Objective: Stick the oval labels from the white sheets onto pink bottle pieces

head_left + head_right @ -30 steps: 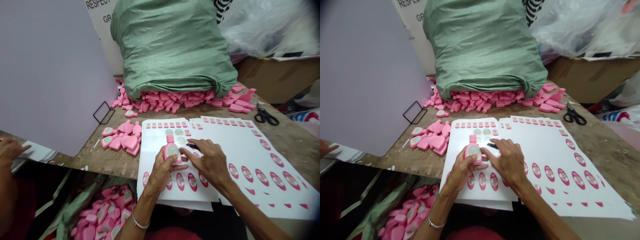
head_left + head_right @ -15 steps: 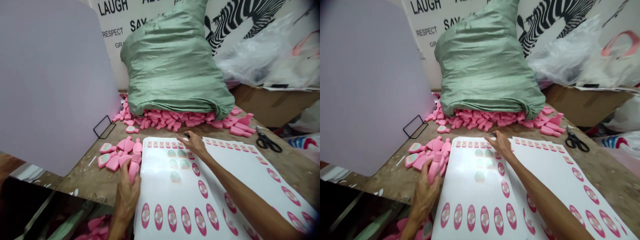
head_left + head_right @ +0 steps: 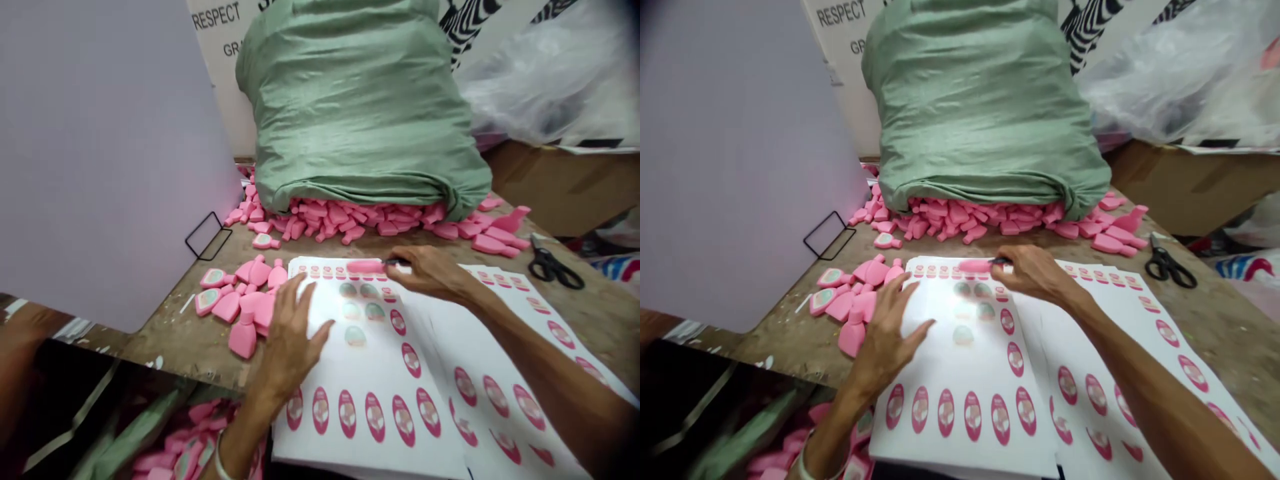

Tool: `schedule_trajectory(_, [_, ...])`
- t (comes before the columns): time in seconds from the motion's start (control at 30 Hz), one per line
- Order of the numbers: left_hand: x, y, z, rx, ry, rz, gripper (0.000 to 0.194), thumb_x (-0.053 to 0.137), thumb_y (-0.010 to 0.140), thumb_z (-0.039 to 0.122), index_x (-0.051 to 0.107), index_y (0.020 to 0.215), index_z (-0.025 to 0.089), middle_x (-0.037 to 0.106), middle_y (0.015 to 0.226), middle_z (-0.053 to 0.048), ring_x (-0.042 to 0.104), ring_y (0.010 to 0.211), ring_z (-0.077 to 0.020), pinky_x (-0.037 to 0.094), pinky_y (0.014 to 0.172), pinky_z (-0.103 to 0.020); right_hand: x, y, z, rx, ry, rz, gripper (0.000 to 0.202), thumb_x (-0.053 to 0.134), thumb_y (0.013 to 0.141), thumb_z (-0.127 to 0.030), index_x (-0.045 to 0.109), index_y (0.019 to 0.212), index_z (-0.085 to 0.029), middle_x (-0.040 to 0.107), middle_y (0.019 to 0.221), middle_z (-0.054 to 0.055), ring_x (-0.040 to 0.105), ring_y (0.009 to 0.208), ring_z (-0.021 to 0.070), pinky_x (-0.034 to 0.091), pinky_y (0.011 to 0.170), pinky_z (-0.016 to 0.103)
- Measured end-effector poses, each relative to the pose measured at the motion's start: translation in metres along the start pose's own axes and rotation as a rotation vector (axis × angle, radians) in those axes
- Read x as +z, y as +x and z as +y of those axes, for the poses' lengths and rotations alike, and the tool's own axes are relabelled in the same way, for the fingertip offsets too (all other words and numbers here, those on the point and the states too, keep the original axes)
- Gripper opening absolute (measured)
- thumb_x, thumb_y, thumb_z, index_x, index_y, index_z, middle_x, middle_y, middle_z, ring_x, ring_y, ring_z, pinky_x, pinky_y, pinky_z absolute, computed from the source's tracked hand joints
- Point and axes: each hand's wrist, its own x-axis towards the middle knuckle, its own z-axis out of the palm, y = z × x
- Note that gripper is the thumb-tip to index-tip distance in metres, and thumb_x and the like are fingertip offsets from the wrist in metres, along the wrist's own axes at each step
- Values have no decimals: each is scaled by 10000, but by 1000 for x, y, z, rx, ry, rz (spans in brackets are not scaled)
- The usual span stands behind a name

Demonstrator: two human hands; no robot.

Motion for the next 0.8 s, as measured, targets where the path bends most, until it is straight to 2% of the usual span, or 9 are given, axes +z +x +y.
schedule_trajectory(0.03, [6,3,10,29,-101,-105,546,649,773,289,481,1282,182,419,1388,-148,340,1318,-293,325,1071,-460,-7,-17,-4,-160,114,-145,203,511,786,-334,656,825,-198,671,752,30,600,693,181,399,623,259])
schedule_trajectory(0.1, [16,3,26,9,-339,-330,494,657,765,307,539,1231,194,526,1294,-125,459,1221,-282,393,1014,-416,-11,-45,-14,-347,308,-339,200,478,821,-321,623,758,-199,617,671,-8,539,608,136,382,572,238])
schedule_trajectory(0.13, [21,2,31,-52,-454,-417,401,633,784,318,585,1163,194,604,1174,-107,543,1112,-266,444,946,-390,-8,-56,-17,-362,386,-365,218,461,843,-333,609,757,-198,598,666,-14,517,598,127,377,558,234])
schedule_trajectory(0.2, [29,-6,35,-271,-653,-485,254,570,827,352,636,993,172,668,916,-70,635,847,-217,507,774,-336,10,-72,-21,-289,498,-276,247,429,882,-378,593,831,-201,593,718,-8,512,629,129,382,563,240])
schedule_trajectory(0.27, [33,-16,32,-519,-823,-420,284,553,832,410,607,934,150,658,841,-63,640,696,-183,519,665,-312,36,-80,-21,-165,535,-106,268,384,912,-407,562,931,-209,603,772,4,521,655,138,391,583,256])
schedule_trajectory(0.33, [35,-25,28,-679,-969,-320,342,559,825,448,557,989,148,652,871,-74,649,665,-175,533,642,-317,63,-85,-21,-72,447,42,243,377,920,-396,531,961,-213,604,771,14,523,660,154,387,599,277])
schedule_trajectory(0.47, [39,-34,25,-786,-1074,-242,405,543,835,470,509,1066,139,650,799,-76,677,708,-206,550,661,-335,100,-92,-23,-94,146,233,155,435,906,-319,529,870,-200,607,765,39,524,709,184,355,657,311])
schedule_trajectory(0.63, [43,-32,28,-792,-1050,-230,439,557,820,487,520,1086,140,638,923,-101,693,783,-233,559,670,-325,111,-95,-23,-164,-1,345,153,435,913,-262,541,835,-185,606,760,48,516,736,183,318,680,312])
schedule_trajectory(0.8, [47,-31,24,-798,-1041,-228,438,566,811,492,530,1074,143,633,859,-82,698,778,-246,559,631,-309,107,-95,-21,-157,77,258,130,453,890,-259,526,801,-199,594,731,32,503,720,181,323,678,310])
